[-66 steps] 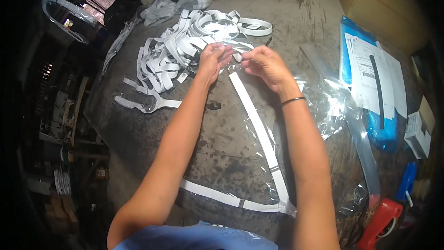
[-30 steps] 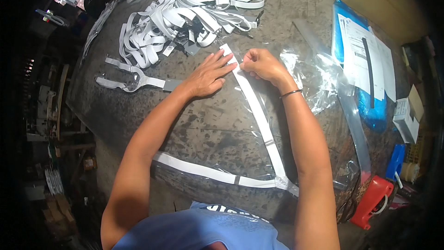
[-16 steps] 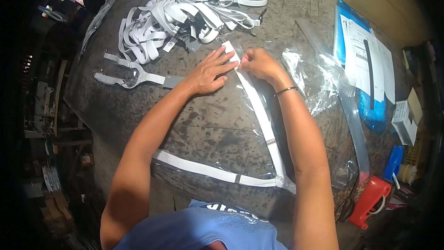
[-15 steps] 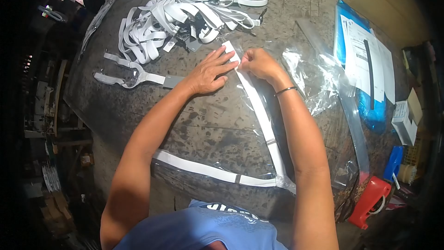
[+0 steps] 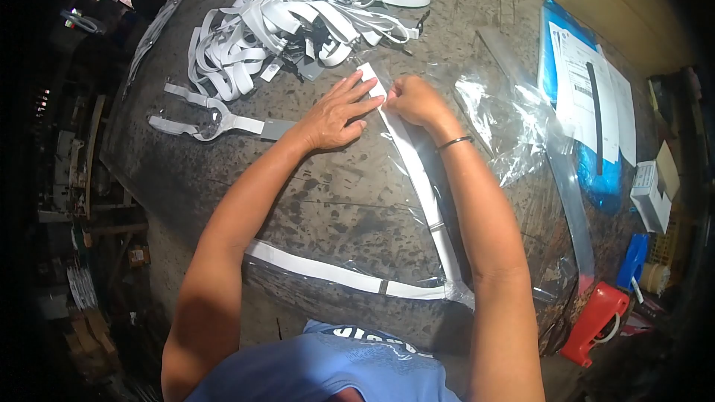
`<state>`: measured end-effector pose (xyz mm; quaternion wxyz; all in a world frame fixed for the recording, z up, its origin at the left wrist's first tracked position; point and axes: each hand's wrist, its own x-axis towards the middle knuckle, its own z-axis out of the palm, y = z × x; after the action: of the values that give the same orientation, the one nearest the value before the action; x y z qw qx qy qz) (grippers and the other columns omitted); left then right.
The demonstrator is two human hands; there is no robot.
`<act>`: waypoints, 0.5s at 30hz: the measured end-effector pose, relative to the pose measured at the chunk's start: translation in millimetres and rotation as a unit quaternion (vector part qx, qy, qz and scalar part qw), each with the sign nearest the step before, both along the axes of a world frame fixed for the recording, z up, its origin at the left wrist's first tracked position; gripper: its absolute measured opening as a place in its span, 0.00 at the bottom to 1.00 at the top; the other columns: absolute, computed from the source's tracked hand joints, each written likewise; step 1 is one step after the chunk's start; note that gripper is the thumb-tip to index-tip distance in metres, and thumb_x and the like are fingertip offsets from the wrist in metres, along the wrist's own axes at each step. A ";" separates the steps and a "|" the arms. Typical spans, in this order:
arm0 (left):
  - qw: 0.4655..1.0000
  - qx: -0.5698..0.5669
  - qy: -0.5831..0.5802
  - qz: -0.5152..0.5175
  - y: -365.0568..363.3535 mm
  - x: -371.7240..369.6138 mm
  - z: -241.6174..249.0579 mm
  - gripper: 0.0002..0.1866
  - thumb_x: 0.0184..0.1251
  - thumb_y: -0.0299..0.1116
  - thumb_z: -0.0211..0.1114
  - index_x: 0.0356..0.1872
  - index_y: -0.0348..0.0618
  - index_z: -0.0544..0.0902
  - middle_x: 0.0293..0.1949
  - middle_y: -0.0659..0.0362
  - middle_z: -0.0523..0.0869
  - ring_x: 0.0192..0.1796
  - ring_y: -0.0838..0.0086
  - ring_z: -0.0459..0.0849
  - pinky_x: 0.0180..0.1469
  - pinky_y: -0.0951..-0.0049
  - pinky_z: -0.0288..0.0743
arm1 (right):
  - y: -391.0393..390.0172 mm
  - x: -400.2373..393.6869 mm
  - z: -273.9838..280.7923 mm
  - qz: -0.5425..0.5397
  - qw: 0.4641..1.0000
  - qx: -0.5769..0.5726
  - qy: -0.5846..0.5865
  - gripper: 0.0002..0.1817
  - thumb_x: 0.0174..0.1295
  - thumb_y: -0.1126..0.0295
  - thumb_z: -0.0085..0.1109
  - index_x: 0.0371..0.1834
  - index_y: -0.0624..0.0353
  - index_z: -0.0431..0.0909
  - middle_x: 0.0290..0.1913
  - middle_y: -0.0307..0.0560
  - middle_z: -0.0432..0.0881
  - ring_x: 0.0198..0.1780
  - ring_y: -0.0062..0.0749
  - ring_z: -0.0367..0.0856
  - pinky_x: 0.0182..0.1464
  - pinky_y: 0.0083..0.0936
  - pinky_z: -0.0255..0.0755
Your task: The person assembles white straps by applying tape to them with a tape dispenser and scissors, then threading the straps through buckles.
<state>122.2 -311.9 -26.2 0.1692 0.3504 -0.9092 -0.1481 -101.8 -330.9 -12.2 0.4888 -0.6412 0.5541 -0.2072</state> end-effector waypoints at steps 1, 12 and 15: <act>1.000 -0.003 0.000 -0.002 -0.4 0.1 -0.3 0.31 0.57 0.33 0.60 0.66 0.57 0.75 0.74 0.54 0.64 0.78 0.52 0.53 0.77 0.50 0.48 | -1.2 1.0 -3.8 -0.004 0.999 -0.026 0.029 0.08 0.51 0.69 0.66 0.25 0.60 0.77 0.24 0.43 0.79 0.27 0.28 0.77 0.31 0.26 0.69; 0.999 -0.028 -0.020 -0.005 0.4 0.4 0.7 0.31 0.58 0.36 0.59 0.68 0.58 0.73 0.74 0.55 0.63 0.77 0.54 0.54 0.77 0.49 0.47 | 12.5 -10.5 14.5 -0.049 0.994 -0.066 0.075 0.26 0.50 0.54 0.72 0.42 0.62 0.74 0.33 0.53 0.83 0.36 0.40 0.83 0.40 0.32 0.74; 1.000 -0.026 -0.007 0.010 -0.6 1.6 6.1 0.33 0.59 0.37 0.59 0.70 0.56 0.70 0.75 0.54 0.62 0.78 0.54 0.54 0.77 0.48 0.44 | 44.4 -45.0 50.2 -0.111 0.991 -0.068 -0.040 0.21 0.56 0.56 0.69 0.38 0.61 0.72 0.33 0.45 0.79 0.37 0.28 0.79 0.39 0.27 0.72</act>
<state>123.9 -312.5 -20.0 0.1731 0.3560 -0.9105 -0.1198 -146.8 -286.5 38.0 0.4399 -0.5984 0.5865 -0.3231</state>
